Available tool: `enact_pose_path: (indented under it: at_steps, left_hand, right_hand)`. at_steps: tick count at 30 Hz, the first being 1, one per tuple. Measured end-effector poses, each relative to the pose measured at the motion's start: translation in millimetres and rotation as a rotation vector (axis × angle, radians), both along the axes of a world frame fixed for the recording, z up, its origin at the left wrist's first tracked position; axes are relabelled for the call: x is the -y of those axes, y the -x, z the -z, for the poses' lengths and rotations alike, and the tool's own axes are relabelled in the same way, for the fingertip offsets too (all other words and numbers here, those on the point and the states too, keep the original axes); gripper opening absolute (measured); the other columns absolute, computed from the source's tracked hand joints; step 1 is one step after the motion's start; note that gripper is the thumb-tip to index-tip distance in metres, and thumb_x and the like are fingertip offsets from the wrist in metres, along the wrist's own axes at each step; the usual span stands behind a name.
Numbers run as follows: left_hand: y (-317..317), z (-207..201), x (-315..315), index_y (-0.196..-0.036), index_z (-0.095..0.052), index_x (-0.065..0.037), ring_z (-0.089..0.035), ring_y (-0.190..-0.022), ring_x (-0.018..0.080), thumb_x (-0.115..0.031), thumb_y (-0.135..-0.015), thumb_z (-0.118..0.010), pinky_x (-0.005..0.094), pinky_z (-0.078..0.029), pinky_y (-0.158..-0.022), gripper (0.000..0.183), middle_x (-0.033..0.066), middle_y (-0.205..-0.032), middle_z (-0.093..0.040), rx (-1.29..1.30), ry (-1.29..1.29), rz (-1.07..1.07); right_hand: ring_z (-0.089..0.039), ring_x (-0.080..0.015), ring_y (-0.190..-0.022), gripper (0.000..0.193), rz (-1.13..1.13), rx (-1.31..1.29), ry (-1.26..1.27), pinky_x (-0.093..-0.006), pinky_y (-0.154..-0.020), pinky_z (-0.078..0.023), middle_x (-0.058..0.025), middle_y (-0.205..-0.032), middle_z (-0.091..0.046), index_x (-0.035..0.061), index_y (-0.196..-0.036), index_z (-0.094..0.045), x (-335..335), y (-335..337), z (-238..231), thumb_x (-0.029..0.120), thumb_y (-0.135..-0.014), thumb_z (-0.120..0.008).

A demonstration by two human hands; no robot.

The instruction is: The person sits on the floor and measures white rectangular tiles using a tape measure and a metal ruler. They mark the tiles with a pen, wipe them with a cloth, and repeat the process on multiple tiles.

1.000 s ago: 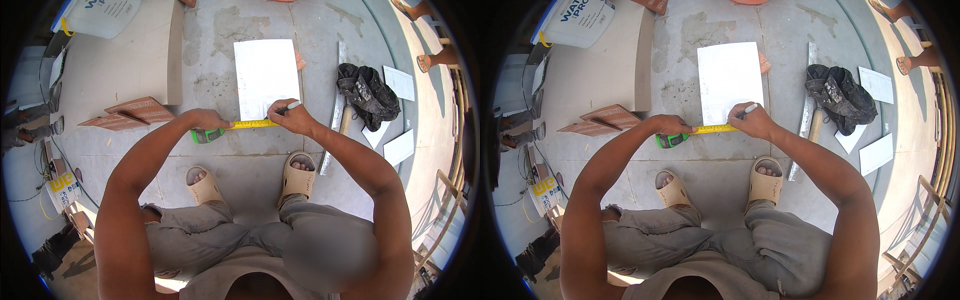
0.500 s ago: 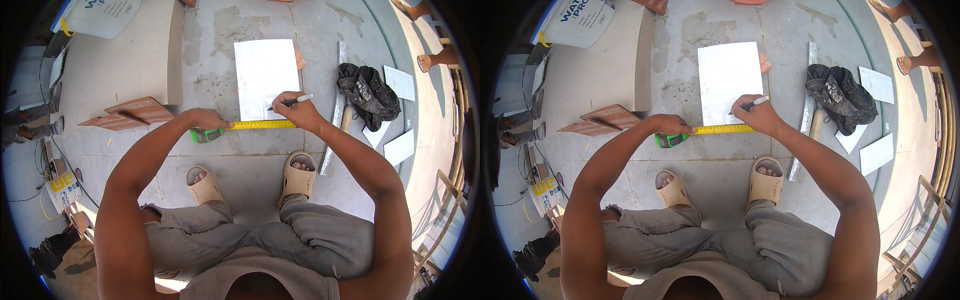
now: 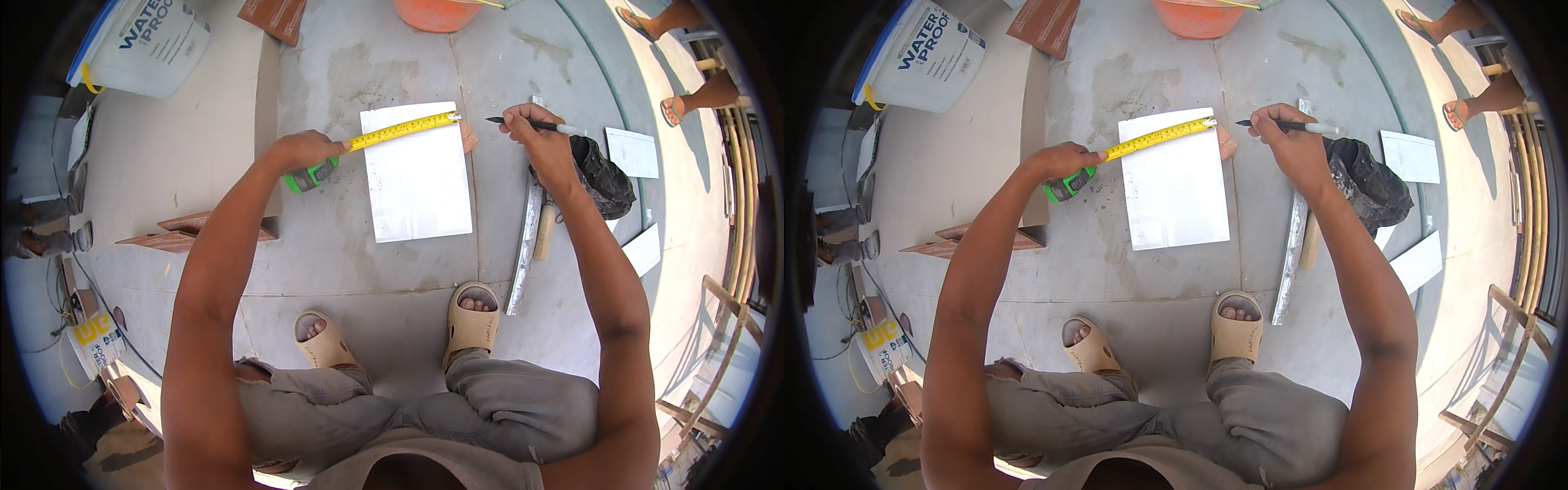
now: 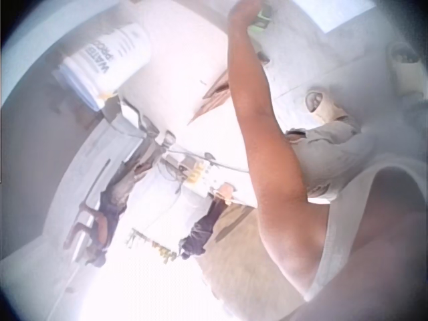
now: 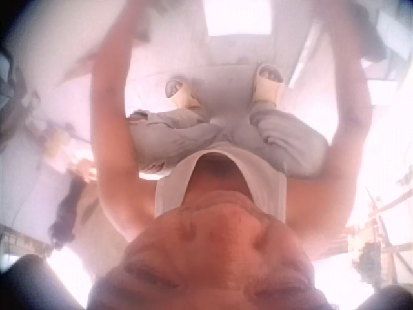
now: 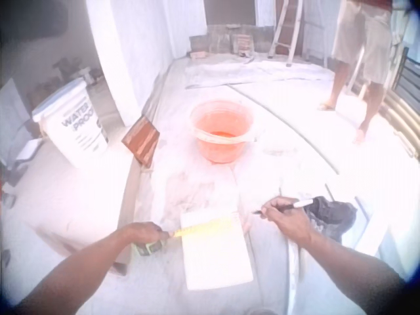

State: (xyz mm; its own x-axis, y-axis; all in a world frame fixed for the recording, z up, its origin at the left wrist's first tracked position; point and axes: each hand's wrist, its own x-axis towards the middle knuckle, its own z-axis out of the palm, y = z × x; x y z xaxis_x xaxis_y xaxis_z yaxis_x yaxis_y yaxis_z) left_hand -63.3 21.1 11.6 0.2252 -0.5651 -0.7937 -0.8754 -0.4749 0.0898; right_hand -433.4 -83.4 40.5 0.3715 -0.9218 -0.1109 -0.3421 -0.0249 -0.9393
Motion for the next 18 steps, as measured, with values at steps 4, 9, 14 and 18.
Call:
enact_pose_path:
  at_steps: [4,9,14,18]
  left_hand:
    - [-9.5,7.0,20.6,-0.138,-0.061,-0.006,-0.058,-0.123,0.0355,-0.072,-0.091,-0.048,0.0452,-0.047,-0.100,0.082,0.0230,-0.139,-0.059,-0.009,0.019,-0.018]
    - [-15.4,12.8,34.8,-0.134,-0.064,-0.004,-0.060,-0.120,0.0355,-0.073,-0.090,-0.049,0.0438,-0.047,-0.099,0.083,0.0237,-0.134,-0.061,0.005,0.015,0.052]
    - [-22.8,12.0,49.2,-0.134,-0.064,-0.005,-0.061,-0.121,0.0349,-0.075,-0.090,-0.046,0.0430,-0.049,-0.100,0.084,0.0214,-0.136,-0.060,0.050,-0.014,0.083]
    - [-32.6,23.7,54.5,-0.133,-0.065,-0.004,-0.062,-0.119,0.0345,-0.075,-0.089,-0.046,0.0423,-0.050,-0.098,0.085,0.0221,-0.133,-0.062,0.088,0.032,0.107]
  right_hand:
    - [-0.061,-0.0106,-0.081,0.025,-0.026,-0.021,-0.014,-0.0271,-0.077,-0.048,-0.0059,-0.087,-0.072,0.0025,-0.102,-0.071,5.1,4.1,12.9,0.026,-0.096,-0.066]
    - [-0.061,-0.0104,-0.080,0.024,-0.032,-0.040,-0.072,-0.0263,-0.075,-0.049,-0.0054,-0.086,-0.072,0.0013,-0.102,-0.070,8.3,0.9,21.3,0.024,-0.095,-0.065]
    - [-0.061,-0.0116,-0.078,0.025,-0.016,-0.033,-0.079,-0.0269,-0.076,-0.050,-0.0057,-0.087,-0.071,0.0021,-0.106,-0.070,23.8,-15.1,25.3,0.025,-0.099,-0.062]
    - [-0.066,-0.0134,-0.083,0.024,-0.033,0.025,-0.081,-0.0278,-0.079,-0.052,-0.0070,-0.088,-0.071,0.0015,-0.108,-0.069,44.2,-41.1,34.7,0.023,-0.100,-0.061]
